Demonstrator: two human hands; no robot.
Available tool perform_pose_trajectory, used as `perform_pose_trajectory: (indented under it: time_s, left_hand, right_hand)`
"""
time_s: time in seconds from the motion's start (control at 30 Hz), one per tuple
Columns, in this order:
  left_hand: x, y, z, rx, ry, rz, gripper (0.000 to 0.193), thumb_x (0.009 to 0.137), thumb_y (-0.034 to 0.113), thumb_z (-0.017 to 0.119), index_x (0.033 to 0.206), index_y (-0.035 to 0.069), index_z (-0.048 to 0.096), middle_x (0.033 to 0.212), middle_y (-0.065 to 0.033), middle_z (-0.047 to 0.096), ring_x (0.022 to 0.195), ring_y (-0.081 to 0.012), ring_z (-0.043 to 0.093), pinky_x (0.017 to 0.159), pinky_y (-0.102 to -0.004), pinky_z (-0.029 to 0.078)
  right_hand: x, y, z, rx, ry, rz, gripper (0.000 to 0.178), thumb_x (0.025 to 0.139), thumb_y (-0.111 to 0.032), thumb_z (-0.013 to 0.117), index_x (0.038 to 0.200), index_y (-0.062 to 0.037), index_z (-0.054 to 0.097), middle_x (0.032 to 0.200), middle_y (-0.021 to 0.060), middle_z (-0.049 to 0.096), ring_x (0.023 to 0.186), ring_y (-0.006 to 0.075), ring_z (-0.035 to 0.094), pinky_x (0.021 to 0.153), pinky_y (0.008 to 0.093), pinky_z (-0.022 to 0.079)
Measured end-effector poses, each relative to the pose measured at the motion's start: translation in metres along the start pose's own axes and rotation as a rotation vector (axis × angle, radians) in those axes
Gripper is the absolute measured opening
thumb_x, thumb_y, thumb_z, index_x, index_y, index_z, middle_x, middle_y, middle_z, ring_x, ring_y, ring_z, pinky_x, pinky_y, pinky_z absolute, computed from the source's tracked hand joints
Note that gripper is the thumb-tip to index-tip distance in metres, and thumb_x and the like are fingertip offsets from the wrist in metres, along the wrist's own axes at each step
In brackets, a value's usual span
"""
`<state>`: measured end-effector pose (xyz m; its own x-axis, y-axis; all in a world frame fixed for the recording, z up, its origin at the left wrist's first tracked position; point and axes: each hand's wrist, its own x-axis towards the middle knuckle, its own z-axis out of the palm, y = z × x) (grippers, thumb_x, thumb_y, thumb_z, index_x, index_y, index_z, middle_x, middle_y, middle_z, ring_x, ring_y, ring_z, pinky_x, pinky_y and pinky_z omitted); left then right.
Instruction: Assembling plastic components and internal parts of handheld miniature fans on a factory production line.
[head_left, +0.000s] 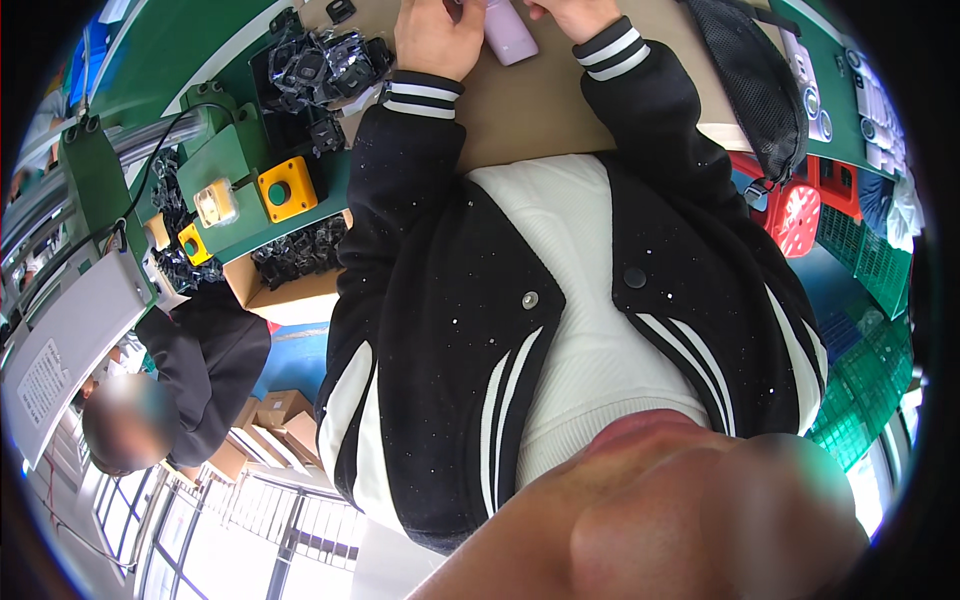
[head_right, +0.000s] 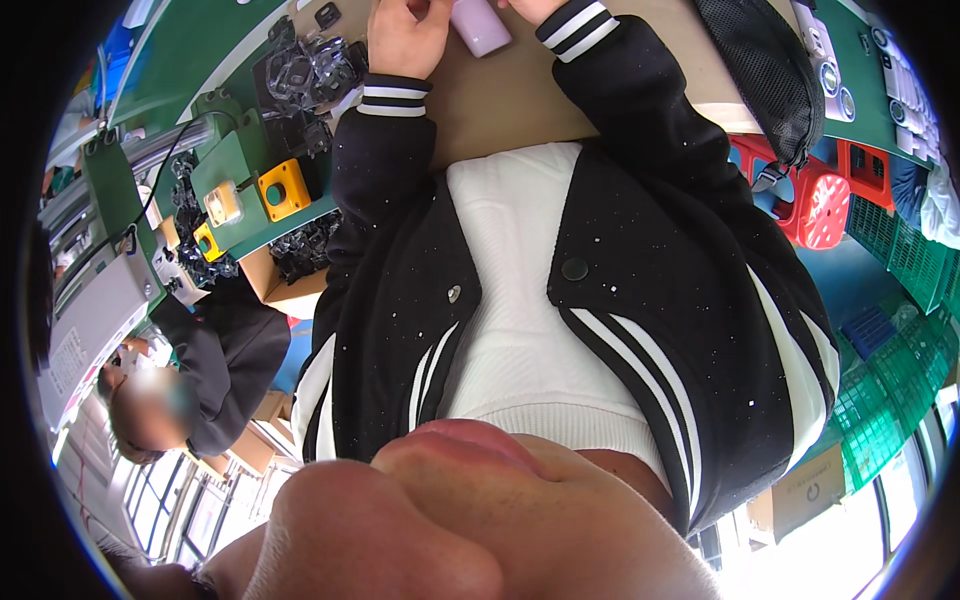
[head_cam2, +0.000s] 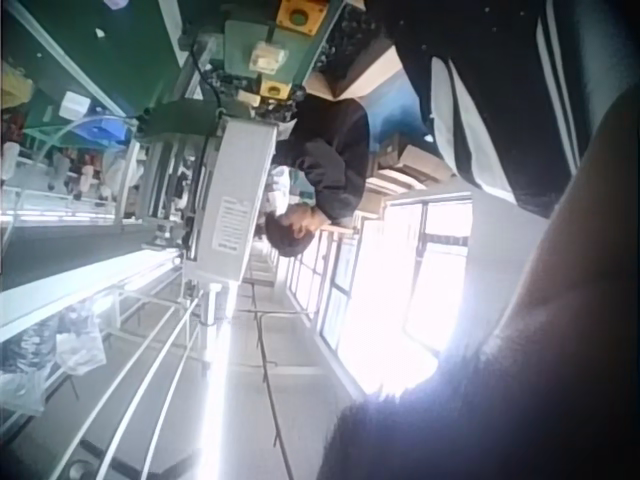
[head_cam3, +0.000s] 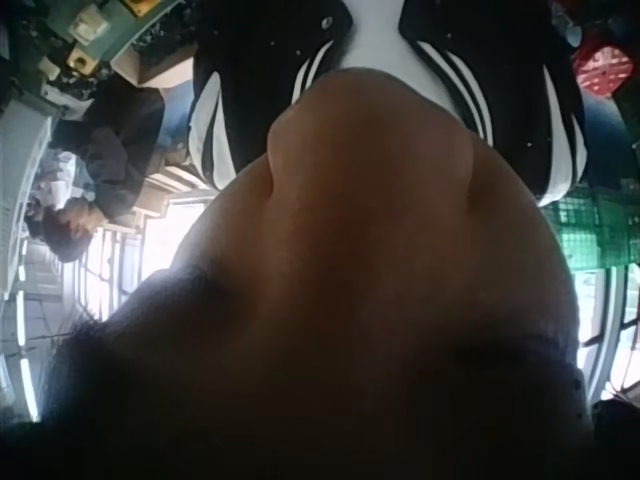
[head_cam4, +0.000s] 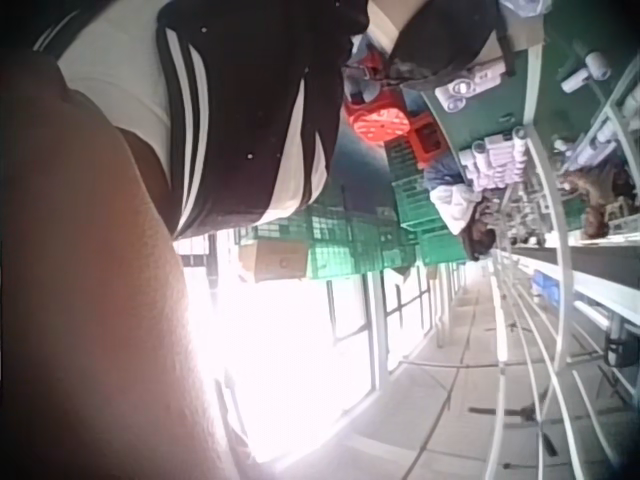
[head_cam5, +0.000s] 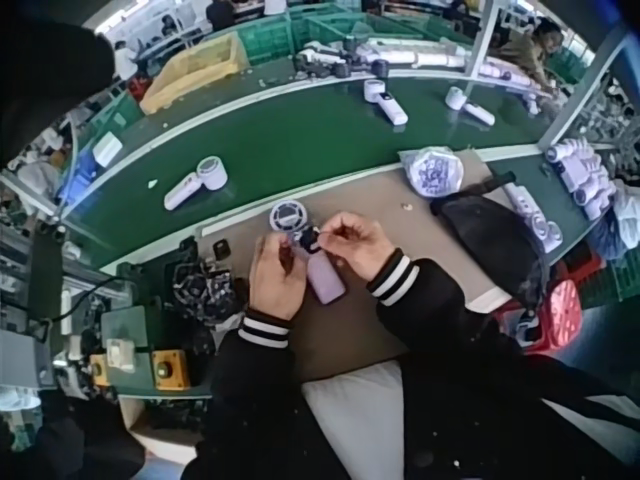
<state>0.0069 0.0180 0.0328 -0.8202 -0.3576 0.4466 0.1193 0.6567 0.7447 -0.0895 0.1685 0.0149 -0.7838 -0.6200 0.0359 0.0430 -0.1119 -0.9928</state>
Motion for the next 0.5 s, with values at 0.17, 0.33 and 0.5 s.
perform_pose_trajectory:
  time_s: [0.17, 0.33, 0.5]
  left_hand:
    - [0.006, -0.006, -0.007, 0.055, 0.025, 0.087, 0.013, 0.084, 0.006, 0.061, 0.096, 0.003, 0.057, 0.086, -0.0163, 0.058, 0.077, -0.0331, 0.061, 0.068, -0.0385, 0.048]
    - [0.0, 0.0, -0.008, -0.154, 0.035, -0.059, 0.011, 0.089, 0.013, 0.064, 0.089, 0.002, 0.06, 0.068, -0.0101, 0.06, 0.058, -0.0223, 0.058, 0.058, -0.0331, 0.046]
    - [0.002, -0.002, -0.004, -0.041, -0.033, -0.055, 0.019, 0.09, 0.02, 0.065, 0.088, 0.001, 0.06, 0.062, -0.0102, 0.059, 0.054, -0.0227, 0.057, 0.054, -0.0325, 0.044]
  right_hand:
    - [0.004, 0.006, 0.002, 0.03, 0.032, -0.045, 0.003, 0.091, -0.008, 0.063, 0.091, -0.0052, 0.062, 0.075, 0.0007, 0.062, 0.064, 0.0071, 0.057, 0.057, 0.0217, 0.048]
    - [0.003, -0.009, 0.012, 0.037, 0.028, 0.032, 0.004, 0.091, -0.008, 0.062, 0.09, -0.0049, 0.063, 0.073, 0.0021, 0.062, 0.063, 0.0078, 0.057, 0.056, 0.0223, 0.049]
    - [0.0, -0.015, 0.009, -0.251, 0.067, 0.194, 0.01, 0.09, -0.011, 0.062, 0.082, -0.0046, 0.061, 0.064, 0.0014, 0.058, 0.059, 0.0076, 0.055, 0.052, 0.024, 0.045]
